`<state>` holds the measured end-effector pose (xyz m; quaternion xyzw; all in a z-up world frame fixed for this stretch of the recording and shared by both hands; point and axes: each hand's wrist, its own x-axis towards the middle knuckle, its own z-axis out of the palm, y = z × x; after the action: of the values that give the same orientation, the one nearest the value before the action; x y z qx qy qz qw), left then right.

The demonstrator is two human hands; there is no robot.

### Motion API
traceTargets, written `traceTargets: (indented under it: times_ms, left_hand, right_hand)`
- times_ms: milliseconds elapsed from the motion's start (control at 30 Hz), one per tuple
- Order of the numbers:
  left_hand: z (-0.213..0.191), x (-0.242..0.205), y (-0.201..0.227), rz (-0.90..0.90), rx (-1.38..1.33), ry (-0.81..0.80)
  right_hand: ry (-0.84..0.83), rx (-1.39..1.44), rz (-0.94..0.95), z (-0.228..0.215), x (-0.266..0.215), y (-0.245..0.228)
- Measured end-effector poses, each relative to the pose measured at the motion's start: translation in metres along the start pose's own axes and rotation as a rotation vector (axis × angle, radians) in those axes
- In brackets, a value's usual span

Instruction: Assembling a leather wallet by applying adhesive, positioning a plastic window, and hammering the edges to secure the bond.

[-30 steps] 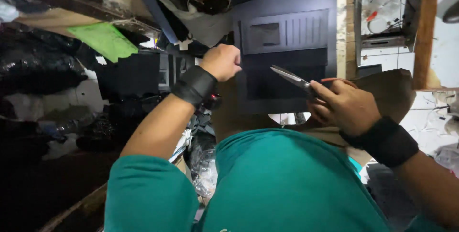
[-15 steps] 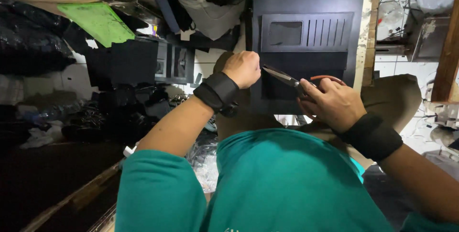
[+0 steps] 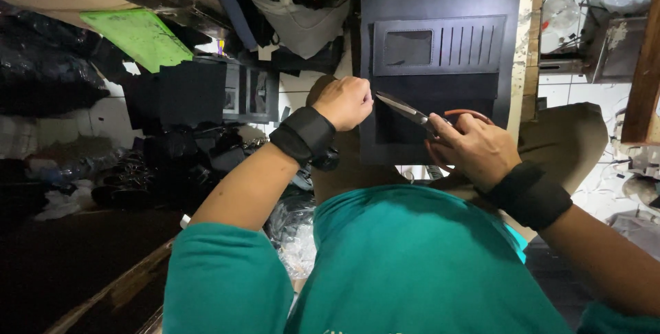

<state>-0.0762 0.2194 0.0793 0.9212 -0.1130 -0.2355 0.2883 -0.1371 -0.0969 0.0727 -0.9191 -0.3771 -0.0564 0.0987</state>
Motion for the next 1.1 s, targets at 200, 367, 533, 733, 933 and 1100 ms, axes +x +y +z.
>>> traceTargets:
  times_ms: [200,367,533,733,933,1100]
  left_hand:
    - [-0.007,-0.01,0.011,0.004,-0.014,-0.066]
    - [-0.012,-0.009,0.013,0.032,-0.015,-0.039]
    - [-0.015,0.004,-0.008,0.009,0.079,-0.027]
    - [-0.043,0.033,-0.026,0.16,-0.013,0.349]
    - [-0.022,0.083,-0.063,-0.081,-0.001,0.386]
    - [-0.009,0.102,-0.07,-0.222,-0.044,0.357]
  right_hand:
    - [0.064,-0.109,-0.067,-0.011,0.004,-0.006]
    - [0.139,-0.158,-0.119,0.007,-0.006,-0.001]
    - [0.09,-0.158,0.002,-0.034,-0.006,-0.001]
    - [0.14,0.086,0.448,-0.138,-0.056,0.03]
    - [0.428,0.21,0.629,-0.211,-0.142,0.074]
    - [0.418,-0.219,0.852,-0.212,-0.202,0.144]
